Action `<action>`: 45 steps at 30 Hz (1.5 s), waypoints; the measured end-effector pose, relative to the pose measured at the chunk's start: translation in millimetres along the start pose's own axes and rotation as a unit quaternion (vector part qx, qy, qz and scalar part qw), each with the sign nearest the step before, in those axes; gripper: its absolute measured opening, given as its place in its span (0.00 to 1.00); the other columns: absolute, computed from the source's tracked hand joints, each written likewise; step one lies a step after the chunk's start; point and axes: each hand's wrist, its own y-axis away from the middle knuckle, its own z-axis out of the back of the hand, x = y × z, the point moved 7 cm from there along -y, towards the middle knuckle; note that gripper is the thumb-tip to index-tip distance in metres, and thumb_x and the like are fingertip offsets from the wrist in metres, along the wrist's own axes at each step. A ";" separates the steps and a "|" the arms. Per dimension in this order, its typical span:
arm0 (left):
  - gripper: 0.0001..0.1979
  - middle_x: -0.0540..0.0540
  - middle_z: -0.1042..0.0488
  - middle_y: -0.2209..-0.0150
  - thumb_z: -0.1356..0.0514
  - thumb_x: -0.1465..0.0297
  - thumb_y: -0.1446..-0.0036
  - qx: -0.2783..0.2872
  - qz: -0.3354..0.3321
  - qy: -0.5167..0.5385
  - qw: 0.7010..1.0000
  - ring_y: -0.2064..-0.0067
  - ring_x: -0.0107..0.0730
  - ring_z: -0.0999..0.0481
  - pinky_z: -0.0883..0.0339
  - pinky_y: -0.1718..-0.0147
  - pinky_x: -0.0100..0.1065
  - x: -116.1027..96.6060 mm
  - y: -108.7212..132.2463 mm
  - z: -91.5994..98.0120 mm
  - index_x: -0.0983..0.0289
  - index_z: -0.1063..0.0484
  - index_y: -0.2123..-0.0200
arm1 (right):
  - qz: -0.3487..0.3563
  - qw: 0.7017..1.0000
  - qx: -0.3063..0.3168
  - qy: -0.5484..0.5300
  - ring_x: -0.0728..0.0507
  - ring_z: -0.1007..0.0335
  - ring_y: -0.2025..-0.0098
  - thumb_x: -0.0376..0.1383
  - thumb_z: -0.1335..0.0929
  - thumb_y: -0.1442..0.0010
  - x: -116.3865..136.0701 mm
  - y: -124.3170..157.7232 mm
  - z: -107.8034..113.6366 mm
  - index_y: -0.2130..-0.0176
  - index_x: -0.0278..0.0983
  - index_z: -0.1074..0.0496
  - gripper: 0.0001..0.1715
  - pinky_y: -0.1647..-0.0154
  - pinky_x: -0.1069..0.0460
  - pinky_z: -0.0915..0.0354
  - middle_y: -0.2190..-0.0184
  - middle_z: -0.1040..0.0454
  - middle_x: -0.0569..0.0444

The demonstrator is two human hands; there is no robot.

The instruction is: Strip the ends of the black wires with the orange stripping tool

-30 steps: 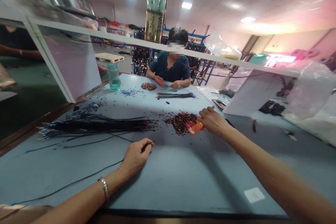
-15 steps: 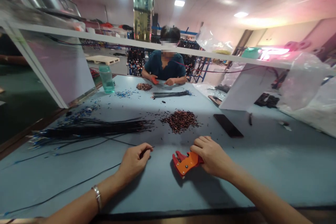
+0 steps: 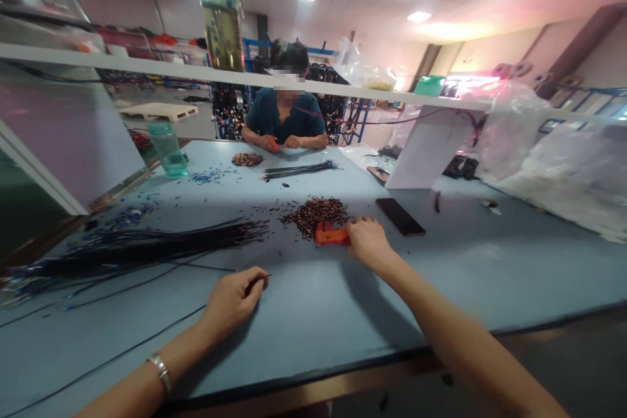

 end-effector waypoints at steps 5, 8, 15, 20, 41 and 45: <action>0.15 0.51 0.20 0.71 0.50 0.62 0.43 0.005 -0.014 -0.009 1.000 0.69 0.35 0.23 0.35 0.66 0.30 3.6 0.0 -0.5 0.59 0.24 0.66 | -0.056 0.997 0.046 -0.011 0.40 0.25 0.59 0.36 0.34 0.42 -72.1 20.5 3.7 0.56 0.40 0.24 0.14 0.71 0.52 0.43 0.60 0.21 0.48; 0.16 0.50 0.20 0.69 0.50 0.61 0.43 0.005 -0.019 -0.017 1.000 0.68 0.35 0.22 0.35 0.67 0.29 9.9 -2.2 -3.0 0.59 0.24 0.66 | -0.104 0.991 0.079 0.021 0.39 0.24 0.60 0.35 0.33 0.45 -124.5 58.2 2.7 0.60 0.39 0.23 0.12 0.73 0.52 0.45 0.62 0.21 0.48; 0.19 0.51 0.18 0.66 0.50 0.56 0.42 -0.011 -0.029 -0.019 0.999 0.67 0.36 0.21 0.34 0.68 0.27 25.6 -7.9 -7.2 0.58 0.22 0.65 | -0.160 0.976 0.119 0.084 0.34 0.24 0.56 0.29 0.31 0.45 -164.8 101.9 -16.3 0.64 0.34 0.20 0.09 0.63 0.49 0.38 0.64 0.20 0.40; 0.17 0.51 0.18 0.66 0.50 0.57 0.42 -0.010 -0.023 -0.027 0.999 0.66 0.36 0.21 0.34 0.67 0.28 23.3 -6.9 -6.1 0.58 0.23 0.64 | -0.171 0.977 0.098 0.080 0.39 0.27 0.52 0.38 0.31 0.36 -137.5 54.0 -28.0 0.54 0.32 0.26 0.13 0.52 0.42 0.32 0.54 0.24 0.46; 0.11 0.50 0.25 0.76 0.46 0.63 0.47 -0.007 0.017 0.077 0.997 0.73 0.34 0.29 0.44 0.71 0.32 5.4 -1.3 -2.0 0.60 0.26 0.70 | 0.187 0.981 0.057 0.008 0.38 0.30 0.56 0.32 0.29 0.49 5.3 61.5 8.3 0.60 0.38 0.24 0.13 0.57 0.48 0.41 0.61 0.24 0.48; 0.16 0.48 0.32 0.79 0.49 0.62 0.46 -0.049 0.058 0.119 0.990 0.76 0.32 0.33 0.43 0.73 0.31 11.1 -0.2 4.3 0.63 0.29 0.60 | 0.311 0.950 0.016 -0.006 0.38 0.33 0.55 0.33 0.31 0.45 77.5 34.6 24.6 0.59 0.37 0.25 0.12 0.54 0.47 0.44 0.59 0.26 0.46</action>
